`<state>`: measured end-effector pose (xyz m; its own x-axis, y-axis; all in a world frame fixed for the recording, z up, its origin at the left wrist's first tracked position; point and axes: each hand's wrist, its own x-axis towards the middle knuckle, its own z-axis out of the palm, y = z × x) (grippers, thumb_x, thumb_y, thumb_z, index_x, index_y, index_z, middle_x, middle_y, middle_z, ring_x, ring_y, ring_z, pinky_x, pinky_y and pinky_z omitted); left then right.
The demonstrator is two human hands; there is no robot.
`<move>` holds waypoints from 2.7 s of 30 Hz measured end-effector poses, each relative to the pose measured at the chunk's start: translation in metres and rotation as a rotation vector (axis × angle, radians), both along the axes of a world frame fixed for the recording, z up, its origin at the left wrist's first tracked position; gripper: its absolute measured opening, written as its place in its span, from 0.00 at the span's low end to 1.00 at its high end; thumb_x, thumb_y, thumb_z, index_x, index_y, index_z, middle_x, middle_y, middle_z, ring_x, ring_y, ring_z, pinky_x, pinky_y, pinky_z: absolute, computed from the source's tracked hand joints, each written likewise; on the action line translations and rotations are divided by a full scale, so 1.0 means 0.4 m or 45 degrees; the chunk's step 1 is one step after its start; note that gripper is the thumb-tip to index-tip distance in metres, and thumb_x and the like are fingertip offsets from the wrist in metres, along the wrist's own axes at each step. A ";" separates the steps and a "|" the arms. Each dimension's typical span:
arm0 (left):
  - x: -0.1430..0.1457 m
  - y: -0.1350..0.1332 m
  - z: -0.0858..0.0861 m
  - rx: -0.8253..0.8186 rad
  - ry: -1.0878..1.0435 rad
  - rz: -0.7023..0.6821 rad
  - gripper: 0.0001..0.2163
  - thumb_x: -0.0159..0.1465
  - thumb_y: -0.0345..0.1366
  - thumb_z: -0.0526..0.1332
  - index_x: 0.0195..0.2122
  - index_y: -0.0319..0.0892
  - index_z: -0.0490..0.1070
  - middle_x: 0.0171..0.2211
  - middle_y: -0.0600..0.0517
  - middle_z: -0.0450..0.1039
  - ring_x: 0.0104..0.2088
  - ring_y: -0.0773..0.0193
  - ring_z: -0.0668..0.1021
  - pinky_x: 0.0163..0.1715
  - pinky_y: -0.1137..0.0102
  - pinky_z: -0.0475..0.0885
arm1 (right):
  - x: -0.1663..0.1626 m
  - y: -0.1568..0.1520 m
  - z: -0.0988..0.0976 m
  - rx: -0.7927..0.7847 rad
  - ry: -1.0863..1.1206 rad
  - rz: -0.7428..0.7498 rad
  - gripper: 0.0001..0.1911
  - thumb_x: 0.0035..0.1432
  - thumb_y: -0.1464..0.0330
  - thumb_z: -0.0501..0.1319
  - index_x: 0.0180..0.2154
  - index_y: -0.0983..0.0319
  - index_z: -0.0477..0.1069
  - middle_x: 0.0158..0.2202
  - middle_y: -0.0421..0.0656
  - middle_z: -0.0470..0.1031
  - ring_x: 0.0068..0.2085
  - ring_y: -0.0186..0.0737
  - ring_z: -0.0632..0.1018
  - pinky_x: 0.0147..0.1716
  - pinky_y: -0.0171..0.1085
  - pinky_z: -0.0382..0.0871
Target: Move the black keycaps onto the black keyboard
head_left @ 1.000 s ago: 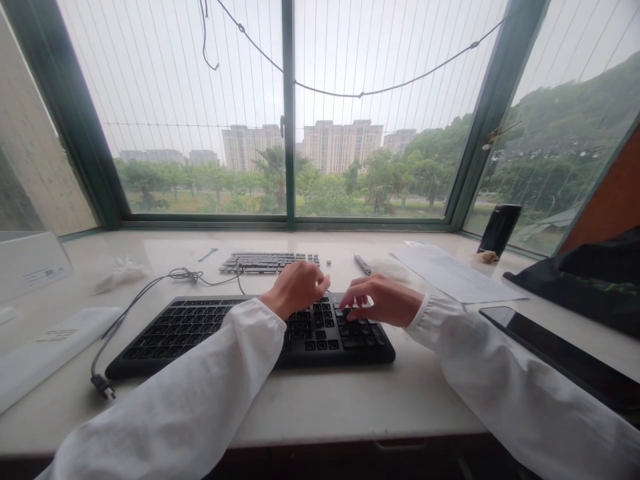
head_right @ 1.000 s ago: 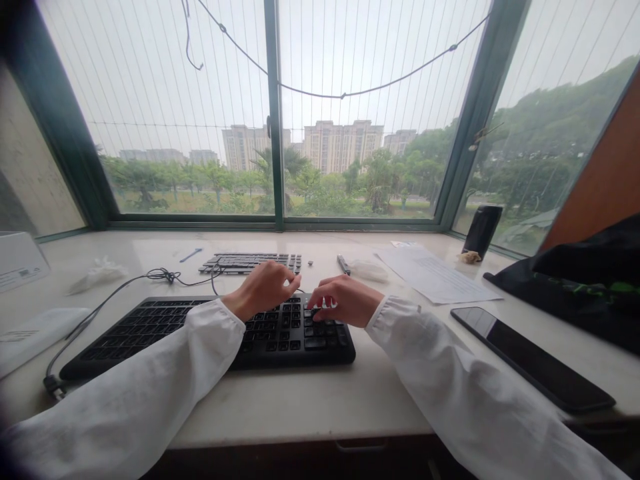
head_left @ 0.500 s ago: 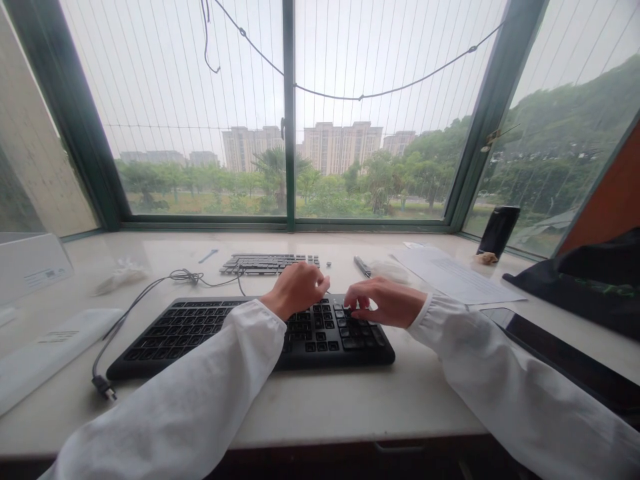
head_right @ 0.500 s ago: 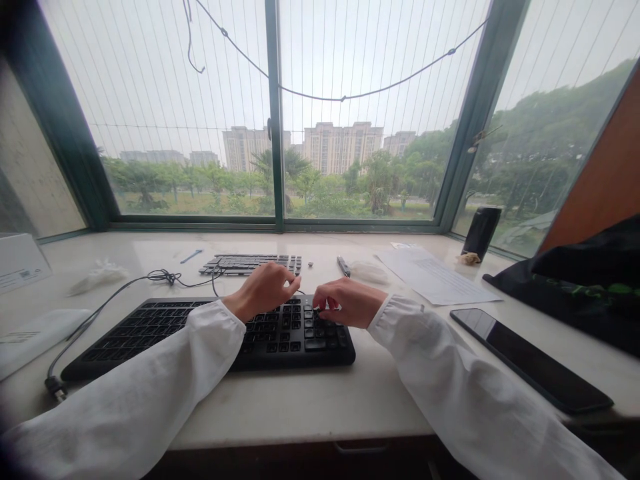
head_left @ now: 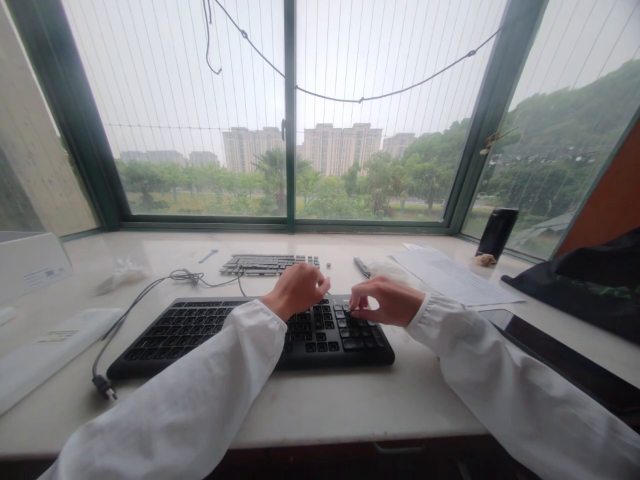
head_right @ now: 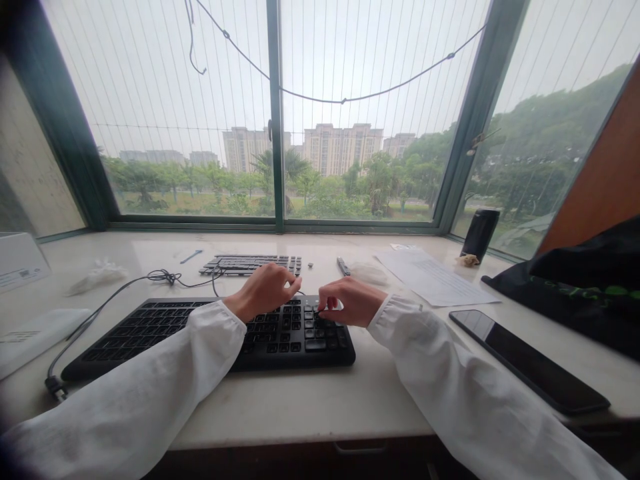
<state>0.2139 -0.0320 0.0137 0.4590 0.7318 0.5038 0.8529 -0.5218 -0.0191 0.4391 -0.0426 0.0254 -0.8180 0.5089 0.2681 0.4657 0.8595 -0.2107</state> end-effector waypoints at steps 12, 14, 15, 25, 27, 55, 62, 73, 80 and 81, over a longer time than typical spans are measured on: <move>0.004 0.000 0.000 0.004 0.014 0.012 0.24 0.65 0.44 0.48 0.21 0.38 0.77 0.22 0.43 0.75 0.24 0.62 0.75 0.28 0.70 0.64 | 0.002 0.016 -0.005 -0.062 0.063 0.065 0.13 0.57 0.58 0.61 0.31 0.62 0.76 0.31 0.44 0.77 0.30 0.33 0.75 0.33 0.33 0.69; 0.003 0.001 -0.002 0.015 0.020 0.000 0.24 0.66 0.43 0.48 0.21 0.38 0.77 0.21 0.43 0.75 0.24 0.62 0.74 0.27 0.70 0.64 | 0.000 0.014 -0.005 -0.065 0.051 0.050 0.13 0.57 0.58 0.61 0.31 0.62 0.76 0.30 0.43 0.77 0.29 0.32 0.75 0.33 0.33 0.69; 0.003 0.001 -0.002 0.020 0.021 -0.006 0.24 0.66 0.43 0.48 0.21 0.38 0.77 0.21 0.43 0.75 0.23 0.63 0.74 0.27 0.70 0.63 | -0.001 0.012 -0.005 -0.060 0.043 0.038 0.13 0.57 0.59 0.61 0.31 0.61 0.76 0.30 0.43 0.76 0.29 0.32 0.75 0.33 0.33 0.68; 0.002 0.000 -0.002 0.039 0.006 -0.052 0.24 0.66 0.43 0.48 0.21 0.38 0.77 0.21 0.44 0.75 0.22 0.63 0.74 0.26 0.70 0.61 | -0.003 0.008 -0.001 0.006 0.012 -0.047 0.11 0.56 0.61 0.62 0.35 0.59 0.79 0.31 0.42 0.77 0.30 0.32 0.75 0.34 0.33 0.68; 0.003 -0.001 -0.001 0.034 0.007 -0.038 0.24 0.66 0.43 0.48 0.21 0.38 0.77 0.22 0.43 0.75 0.23 0.62 0.74 0.26 0.70 0.61 | -0.003 0.009 -0.001 0.010 0.009 -0.048 0.11 0.55 0.60 0.63 0.34 0.60 0.79 0.30 0.43 0.77 0.29 0.33 0.75 0.34 0.34 0.68; -0.001 0.011 -0.012 0.088 0.013 -0.069 0.23 0.65 0.43 0.49 0.21 0.38 0.76 0.21 0.44 0.75 0.22 0.63 0.73 0.24 0.70 0.58 | -0.015 -0.011 -0.005 0.041 -0.095 -0.224 0.10 0.55 0.63 0.62 0.35 0.60 0.78 0.30 0.41 0.78 0.27 0.33 0.73 0.33 0.34 0.67; -0.001 0.013 -0.015 0.081 0.024 -0.069 0.23 0.66 0.43 0.49 0.21 0.38 0.77 0.21 0.44 0.75 0.22 0.63 0.74 0.24 0.70 0.58 | -0.016 -0.005 -0.007 0.037 -0.115 -0.232 0.10 0.55 0.61 0.63 0.35 0.59 0.78 0.31 0.41 0.77 0.27 0.33 0.73 0.33 0.34 0.66; 0.000 0.008 -0.009 0.076 0.033 -0.066 0.23 0.65 0.42 0.49 0.20 0.38 0.76 0.21 0.44 0.75 0.22 0.64 0.73 0.25 0.70 0.59 | -0.019 -0.014 0.005 -0.024 -0.105 -0.233 0.10 0.55 0.61 0.61 0.35 0.59 0.77 0.30 0.42 0.78 0.27 0.34 0.73 0.33 0.35 0.67; 0.000 0.006 -0.010 0.073 0.034 -0.055 0.23 0.65 0.43 0.49 0.21 0.38 0.77 0.21 0.44 0.75 0.22 0.64 0.73 0.25 0.71 0.60 | -0.019 -0.015 0.003 -0.016 -0.100 -0.239 0.11 0.55 0.60 0.61 0.35 0.58 0.78 0.30 0.41 0.78 0.27 0.33 0.73 0.32 0.34 0.66; 0.001 0.006 -0.011 0.078 0.032 -0.058 0.23 0.65 0.42 0.49 0.21 0.38 0.77 0.21 0.44 0.75 0.22 0.64 0.73 0.25 0.71 0.60 | -0.019 -0.015 0.003 -0.012 -0.097 -0.242 0.11 0.55 0.60 0.61 0.34 0.58 0.78 0.30 0.41 0.78 0.27 0.33 0.73 0.32 0.34 0.65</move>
